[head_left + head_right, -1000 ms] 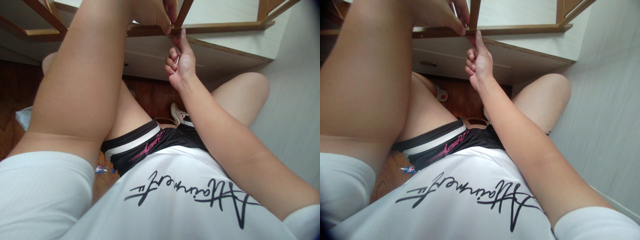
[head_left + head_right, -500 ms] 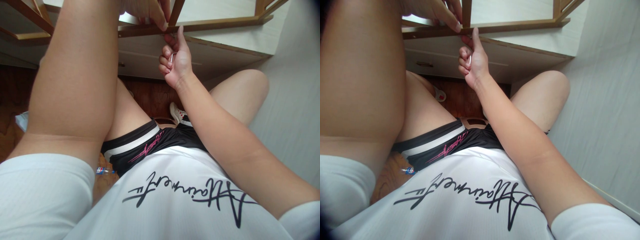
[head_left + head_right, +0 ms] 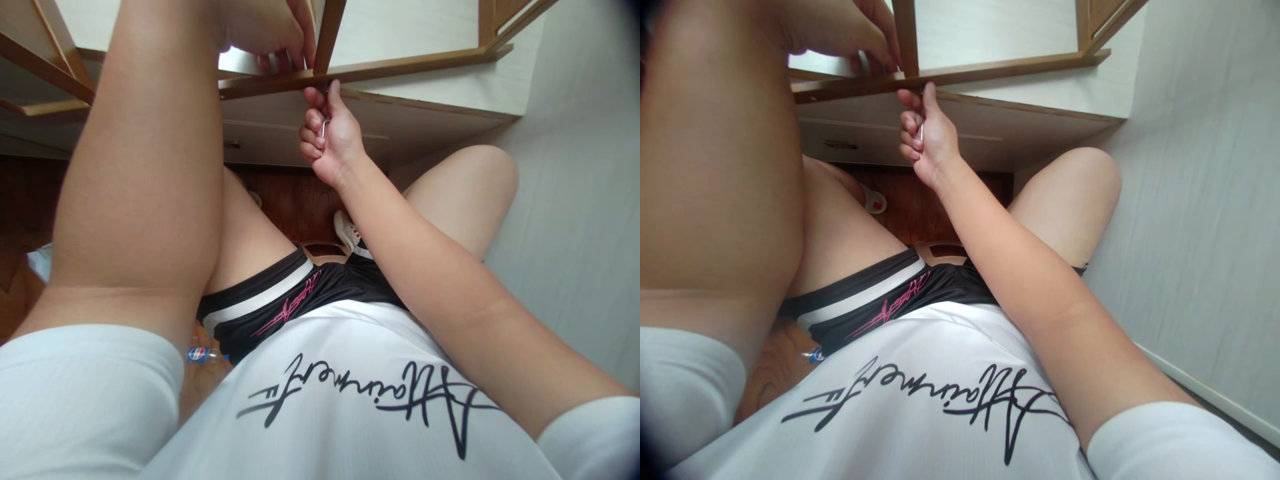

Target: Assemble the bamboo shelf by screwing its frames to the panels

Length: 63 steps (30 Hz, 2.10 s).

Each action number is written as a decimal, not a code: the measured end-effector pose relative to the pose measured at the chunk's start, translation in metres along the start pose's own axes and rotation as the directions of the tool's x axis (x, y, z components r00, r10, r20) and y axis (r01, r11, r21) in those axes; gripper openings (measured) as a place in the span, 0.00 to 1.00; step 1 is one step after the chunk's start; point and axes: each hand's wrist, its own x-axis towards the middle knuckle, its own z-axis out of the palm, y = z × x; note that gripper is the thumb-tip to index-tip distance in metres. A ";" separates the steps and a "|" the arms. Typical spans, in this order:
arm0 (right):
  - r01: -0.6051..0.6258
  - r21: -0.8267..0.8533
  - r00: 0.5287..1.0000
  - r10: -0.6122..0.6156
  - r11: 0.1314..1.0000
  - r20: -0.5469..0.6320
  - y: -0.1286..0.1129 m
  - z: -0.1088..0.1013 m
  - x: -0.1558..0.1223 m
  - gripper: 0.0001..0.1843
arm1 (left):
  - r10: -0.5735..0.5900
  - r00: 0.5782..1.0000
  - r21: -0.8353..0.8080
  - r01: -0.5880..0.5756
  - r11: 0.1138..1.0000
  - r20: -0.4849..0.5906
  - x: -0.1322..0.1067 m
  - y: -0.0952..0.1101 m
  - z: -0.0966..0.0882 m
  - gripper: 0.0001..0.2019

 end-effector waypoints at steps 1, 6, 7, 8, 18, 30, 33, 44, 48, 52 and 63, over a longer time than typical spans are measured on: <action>0.012 0.010 1.000 -0.012 1.000 -0.009 0.001 0.000 0.000 0.22 | 0.037 0.999 0.040 -0.036 0.999 -0.027 -0.002 0.001 -0.002 0.23; 0.072 0.030 0.994 -0.070 0.997 -0.083 0.004 0.002 0.000 0.21 | 0.072 0.996 0.119 -0.065 0.991 -0.057 -0.004 0.003 -0.007 0.21; 0.087 0.025 0.992 -0.084 0.996 -0.090 0.004 0.003 0.000 0.21 | 0.090 0.995 0.107 -0.084 0.991 -0.050 -0.003 0.002 -0.007 0.20; 0.100 0.018 0.991 -0.098 0.995 -0.094 0.004 0.003 -0.001 0.21 | 0.102 0.994 0.086 -0.098 0.991 -0.041 -0.002 0.002 -0.007 0.19; 0.094 0.068 0.995 -0.091 0.993 -0.051 0.006 0.010 -0.002 0.21 | 0.079 0.997 0.044 -0.078 0.996 -0.023 -0.006 0.006 -0.006 0.19; 0.133 -0.006 0.990 -0.133 0.991 -0.048 0.007 0.006 -0.010 0.16 | 0.087 0.996 0.065 -0.085 0.994 -0.023 -0.005 0.006 -0.006 0.20; 0.170 0.013 0.979 -0.167 0.985 -0.115 0.010 0.007 -0.009 0.16 | 0.085 0.996 0.054 -0.083 0.995 -0.031 -0.005 0.005 -0.004 0.20; 0.077 0.122 0.992 -0.063 0.990 -0.111 0.006 0.017 -0.003 0.21 | 0.074 0.997 0.043 -0.073 0.996 -0.027 -0.005 0.008 -0.005 0.20; 0.063 0.127 0.997 -0.056 0.990 -0.061 0.002 0.014 -0.006 0.22 | 0.060 0.998 0.028 -0.059 0.998 -0.031 -0.004 0.007 -0.005 0.18; 0.085 0.097 0.996 -0.085 0.992 -0.007 0.003 0.007 -0.009 0.19 | 0.071 0.997 0.033 -0.069 0.997 -0.045 -0.002 0.006 -0.005 0.15; 0.134 0.178 0.990 -0.121 0.975 -0.078 0.002 0.019 -0.014 0.14 | 0.023 0.999 -0.045 -0.024 0.999 -0.030 -0.003 0.010 -0.010 0.11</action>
